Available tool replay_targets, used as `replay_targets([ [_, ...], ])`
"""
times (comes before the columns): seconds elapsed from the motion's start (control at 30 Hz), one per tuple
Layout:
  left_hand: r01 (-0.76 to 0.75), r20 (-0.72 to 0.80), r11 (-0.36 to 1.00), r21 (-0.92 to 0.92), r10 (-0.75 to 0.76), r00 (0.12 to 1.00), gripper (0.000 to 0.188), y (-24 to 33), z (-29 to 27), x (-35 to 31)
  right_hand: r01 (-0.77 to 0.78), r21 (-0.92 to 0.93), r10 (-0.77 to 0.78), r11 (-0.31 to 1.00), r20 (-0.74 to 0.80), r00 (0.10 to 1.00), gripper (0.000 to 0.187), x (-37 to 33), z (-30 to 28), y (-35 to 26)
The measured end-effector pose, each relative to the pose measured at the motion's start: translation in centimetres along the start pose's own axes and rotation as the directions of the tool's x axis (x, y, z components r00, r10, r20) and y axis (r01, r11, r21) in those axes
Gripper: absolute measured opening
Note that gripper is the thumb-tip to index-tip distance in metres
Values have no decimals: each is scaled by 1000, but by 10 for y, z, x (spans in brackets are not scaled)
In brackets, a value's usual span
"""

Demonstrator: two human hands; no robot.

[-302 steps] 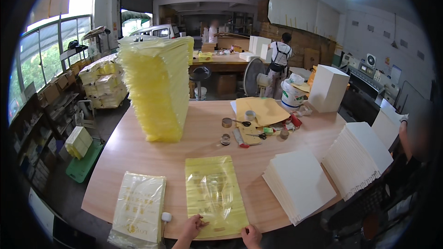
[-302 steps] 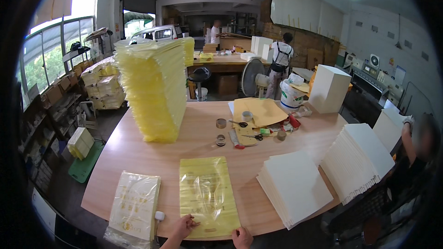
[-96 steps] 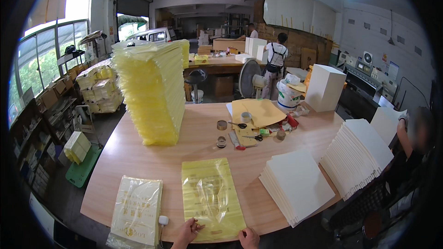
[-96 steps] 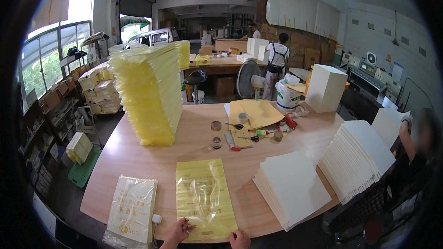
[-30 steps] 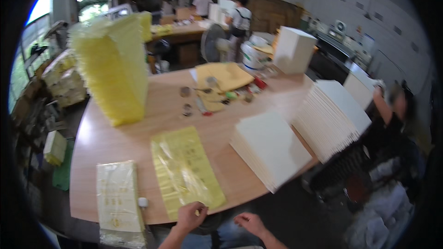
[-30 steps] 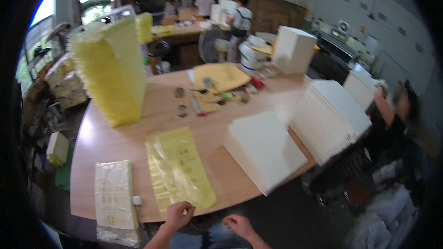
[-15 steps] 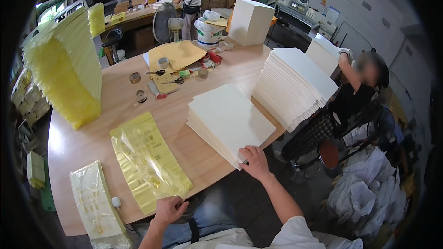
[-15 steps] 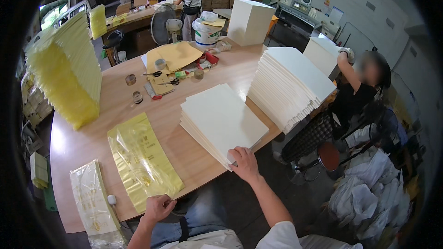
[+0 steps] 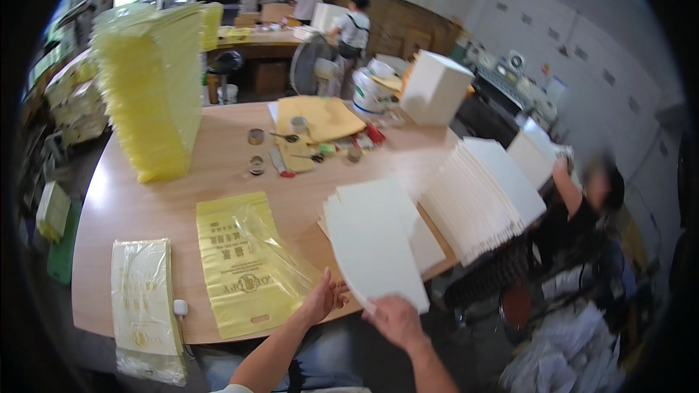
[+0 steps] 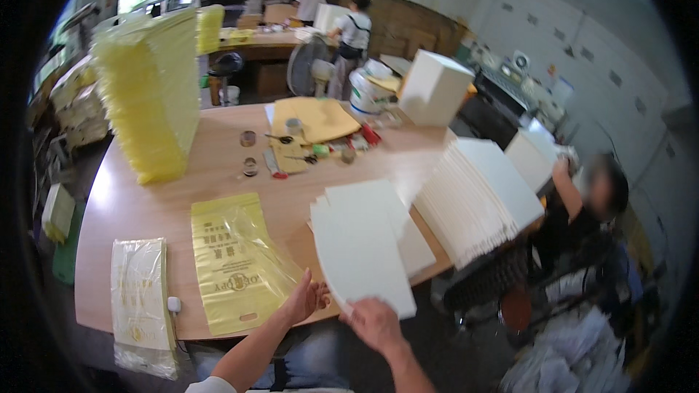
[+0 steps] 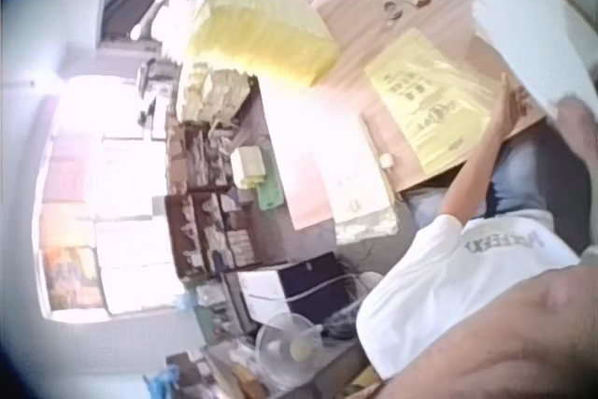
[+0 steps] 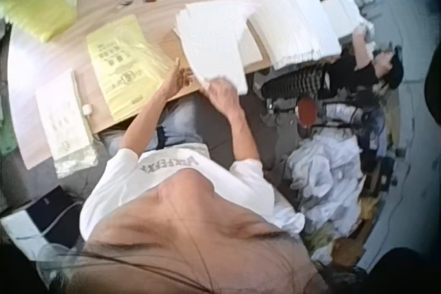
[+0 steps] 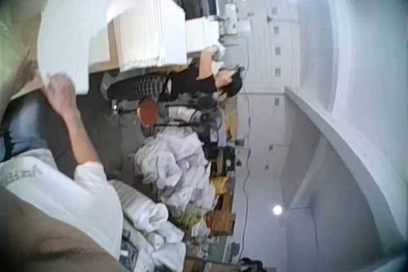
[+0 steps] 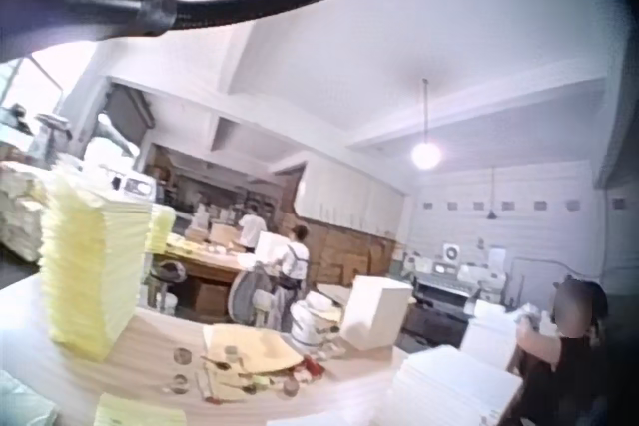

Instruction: The person repeatedly picks up white rectangular sheets and inserts them into yellow plastic bags on a table. They then place the filled bags into a stack of yellow bubble wrap. The process is repeated multiple times throughout the clip.

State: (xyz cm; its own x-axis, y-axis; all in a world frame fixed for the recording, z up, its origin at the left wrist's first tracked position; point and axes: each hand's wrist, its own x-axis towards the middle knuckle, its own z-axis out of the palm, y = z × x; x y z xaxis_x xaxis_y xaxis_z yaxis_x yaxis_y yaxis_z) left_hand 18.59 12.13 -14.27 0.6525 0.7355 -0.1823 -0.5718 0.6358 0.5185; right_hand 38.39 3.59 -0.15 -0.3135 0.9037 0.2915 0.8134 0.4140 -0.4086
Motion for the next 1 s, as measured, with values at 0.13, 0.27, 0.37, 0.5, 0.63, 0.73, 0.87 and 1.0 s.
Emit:
replay_targets([
  [0.13,87,-376,930,358,58,925,55,2,-6,-30,-345,703,411,622,82,908,23,-53,26,36],
  [0.27,202,-356,906,371,-62,932,49,22,2,-84,-624,781,724,-28,447,526,40,-113,64,96],
  [0.37,145,-311,734,663,94,946,48,19,-30,-108,-596,777,464,-205,613,639,46,-111,86,63],
  [0.5,184,-217,135,974,297,930,65,37,20,-126,-483,843,481,236,331,812,59,-56,132,-25],
  [0.63,322,-322,53,945,316,893,73,52,41,-135,-140,184,187,973,-266,946,86,-21,150,-128],
  [0.73,253,-344,273,928,370,863,67,70,23,-156,-90,679,286,729,-182,941,54,-17,145,-110],
  [0.87,178,-318,546,819,171,933,62,74,13,-175,-450,893,232,0,438,869,65,-21,141,-78],
  [1.0,144,-246,443,885,180,952,56,76,16,-176,-560,796,172,-228,599,782,63,-34,133,-75],
])
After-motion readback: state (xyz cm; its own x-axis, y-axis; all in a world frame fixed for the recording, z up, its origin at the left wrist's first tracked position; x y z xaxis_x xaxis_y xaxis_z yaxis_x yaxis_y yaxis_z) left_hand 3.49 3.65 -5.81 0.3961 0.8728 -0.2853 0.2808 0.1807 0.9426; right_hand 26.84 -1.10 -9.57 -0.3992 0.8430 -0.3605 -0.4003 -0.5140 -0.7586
